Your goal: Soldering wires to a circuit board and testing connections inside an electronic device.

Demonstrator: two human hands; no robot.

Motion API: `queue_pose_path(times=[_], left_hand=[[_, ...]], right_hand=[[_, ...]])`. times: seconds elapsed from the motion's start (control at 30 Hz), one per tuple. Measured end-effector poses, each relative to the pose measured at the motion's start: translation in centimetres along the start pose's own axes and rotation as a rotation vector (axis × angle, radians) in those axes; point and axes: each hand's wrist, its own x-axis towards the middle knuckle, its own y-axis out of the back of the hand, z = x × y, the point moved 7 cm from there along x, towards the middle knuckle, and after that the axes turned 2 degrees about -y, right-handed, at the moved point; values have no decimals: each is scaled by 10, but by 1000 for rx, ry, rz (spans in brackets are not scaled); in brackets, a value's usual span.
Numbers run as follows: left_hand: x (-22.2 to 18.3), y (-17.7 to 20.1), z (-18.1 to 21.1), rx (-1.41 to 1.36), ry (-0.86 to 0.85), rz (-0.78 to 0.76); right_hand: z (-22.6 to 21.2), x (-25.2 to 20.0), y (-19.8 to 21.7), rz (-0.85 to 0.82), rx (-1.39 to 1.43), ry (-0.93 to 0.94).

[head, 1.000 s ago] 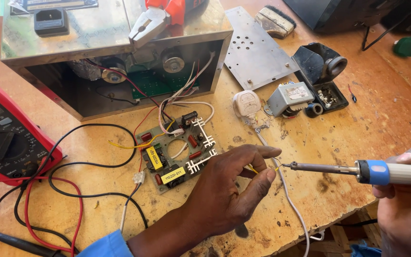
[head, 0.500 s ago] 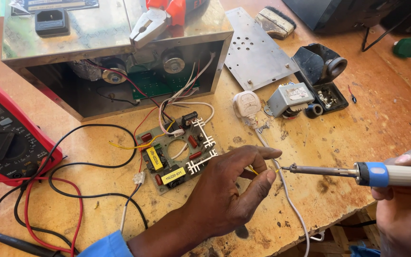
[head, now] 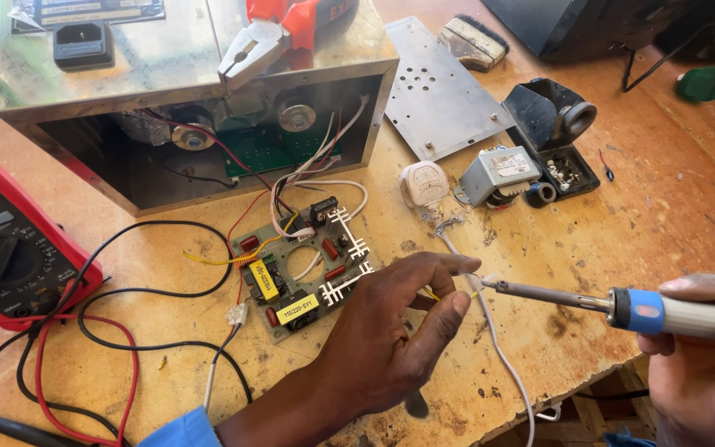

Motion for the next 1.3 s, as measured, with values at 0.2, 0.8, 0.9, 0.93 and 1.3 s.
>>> queue_pose_path(times=[0.2, 0.8, 0.9, 0.93, 1.3], left_hand=[[1, 3, -1, 21, 39, 38], [2, 2, -14, -37, 163, 49], [3, 1, -14, -46, 161, 45], [3, 2, -13, -42, 151, 47], [4, 1, -15, -9, 115, 55]], right_hand=[[4, 14, -20, -81, 241, -87], [1, 10, -68, 297, 163, -6], [2, 11, -67, 292, 132, -1], [1, 11, -68, 287, 119, 3], [-1, 10, -72, 242, 138, -2]])
